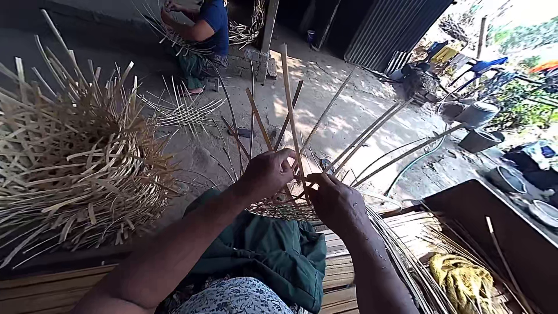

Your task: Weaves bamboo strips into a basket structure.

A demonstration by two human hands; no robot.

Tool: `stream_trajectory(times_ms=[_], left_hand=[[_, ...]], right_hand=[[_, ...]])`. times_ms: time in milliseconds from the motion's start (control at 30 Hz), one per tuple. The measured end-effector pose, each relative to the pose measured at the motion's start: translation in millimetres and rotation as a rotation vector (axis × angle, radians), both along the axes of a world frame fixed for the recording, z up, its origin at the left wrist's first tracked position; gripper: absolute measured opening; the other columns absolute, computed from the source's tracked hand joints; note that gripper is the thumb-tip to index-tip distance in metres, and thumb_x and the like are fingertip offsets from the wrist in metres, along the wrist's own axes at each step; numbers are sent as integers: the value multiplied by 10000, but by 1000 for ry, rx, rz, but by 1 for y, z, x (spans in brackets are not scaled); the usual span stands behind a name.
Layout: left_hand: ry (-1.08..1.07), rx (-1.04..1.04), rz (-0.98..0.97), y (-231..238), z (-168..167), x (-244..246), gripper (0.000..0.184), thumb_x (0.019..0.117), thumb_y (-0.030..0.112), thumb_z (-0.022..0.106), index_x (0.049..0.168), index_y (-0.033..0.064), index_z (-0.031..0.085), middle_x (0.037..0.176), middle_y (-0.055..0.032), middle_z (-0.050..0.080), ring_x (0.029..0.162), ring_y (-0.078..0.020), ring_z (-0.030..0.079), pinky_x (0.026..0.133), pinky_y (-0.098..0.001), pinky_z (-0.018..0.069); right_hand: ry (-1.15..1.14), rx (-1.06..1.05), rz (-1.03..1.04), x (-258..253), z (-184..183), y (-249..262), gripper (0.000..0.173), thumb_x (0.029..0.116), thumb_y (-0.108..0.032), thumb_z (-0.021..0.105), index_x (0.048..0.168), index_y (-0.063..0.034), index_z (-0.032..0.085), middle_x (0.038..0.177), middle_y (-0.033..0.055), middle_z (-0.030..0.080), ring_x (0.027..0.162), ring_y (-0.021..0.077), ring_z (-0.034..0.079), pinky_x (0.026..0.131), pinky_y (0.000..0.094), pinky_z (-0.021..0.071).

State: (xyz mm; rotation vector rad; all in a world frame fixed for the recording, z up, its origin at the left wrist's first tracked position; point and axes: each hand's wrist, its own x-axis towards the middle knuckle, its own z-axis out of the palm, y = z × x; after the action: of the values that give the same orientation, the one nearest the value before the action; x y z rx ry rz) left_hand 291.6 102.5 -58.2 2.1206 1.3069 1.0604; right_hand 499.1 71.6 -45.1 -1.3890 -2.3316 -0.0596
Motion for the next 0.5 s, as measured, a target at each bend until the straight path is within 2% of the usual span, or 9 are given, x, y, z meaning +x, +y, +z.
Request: stream_trajectory(times_ms=[33, 67, 133, 200, 267, 333, 400, 433, 500], left_hand=[[-50, -131, -23, 2, 4, -4, 360, 987, 169, 673, 1337, 103, 624, 787, -30, 657, 659, -154, 601, 659, -387, 536], [-82, -211, -41, 3, 5, -6, 382, 993, 218, 687, 1357, 129, 616, 731, -16, 632, 620, -142, 584, 651, -380, 538], [-156, -281, -66, 3, 4, -4, 255, 980, 217, 709, 1217, 123, 687, 674, -6, 604, 590, -116, 561, 635, -347, 515], [-243, -266, -125, 1, 1, -2, 125, 988, 162, 689, 1082, 85, 660, 739, -9, 655, 640, -92, 616, 667, -318, 546], [-314, -230, -191, -3, -5, -2, 102, 990, 112, 669, 1077, 66, 642, 856, -7, 707, 740, -76, 676, 739, -295, 590], [-301, -133, -170, -8, -11, -2, 161, 974, 112, 690, 1125, 76, 648, 851, 7, 709, 726, -64, 662, 714, -281, 575], [-196, 125, -78, -12, -13, 4, 345, 937, 148, 733, 1263, 82, 643, 848, -6, 708, 663, -98, 637, 630, -308, 565], [-114, 288, -69, -13, -11, 8, 431, 922, 167, 744, 1323, 67, 621, 885, -31, 699, 658, -125, 627, 603, -317, 562], [109, 508, -126, -11, -8, 16, 491, 936, 213, 722, 1393, 76, 603, 940, -96, 714, 740, -217, 681, 648, -389, 592]], right_hand=[[16, -36, 28, 3, 3, 0, 220, 1003, -248, 604, 1094, -99, 738, 863, 113, 732, 698, 304, 709, 614, 548, 559], [32, -35, 44, 4, 3, 0, 235, 1015, -288, 590, 1033, -105, 736, 791, 95, 719, 668, 288, 706, 586, 538, 550], [51, -28, 30, 1, 3, -1, 299, 1027, -330, 564, 900, -97, 702, 647, 71, 638, 591, 263, 657, 526, 498, 500], [45, -124, -24, 0, 11, -1, 312, 1030, -325, 570, 873, -82, 685, 642, 88, 619, 623, 286, 649, 560, 521, 486], [41, -274, -102, 1, 21, 2, 309, 1031, -329, 594, 898, -72, 704, 701, 114, 649, 699, 313, 662, 639, 561, 495], [42, -408, -151, 2, 25, 5, 313, 1034, -365, 603, 942, -91, 722, 753, 105, 667, 726, 289, 660, 688, 558, 507], [67, -423, -134, 3, 21, 8, 319, 1017, -391, 625, 926, -102, 726, 744, 88, 665, 713, 271, 655, 684, 549, 512], [103, -393, -107, 3, 17, 8, 295, 1002, -370, 647, 916, -100, 732, 737, 81, 668, 711, 262, 653, 682, 542, 512], [245, -257, -36, 3, 6, 6, 168, 963, -246, 697, 917, -91, 747, 725, 46, 683, 655, 185, 658, 643, 444, 553]])
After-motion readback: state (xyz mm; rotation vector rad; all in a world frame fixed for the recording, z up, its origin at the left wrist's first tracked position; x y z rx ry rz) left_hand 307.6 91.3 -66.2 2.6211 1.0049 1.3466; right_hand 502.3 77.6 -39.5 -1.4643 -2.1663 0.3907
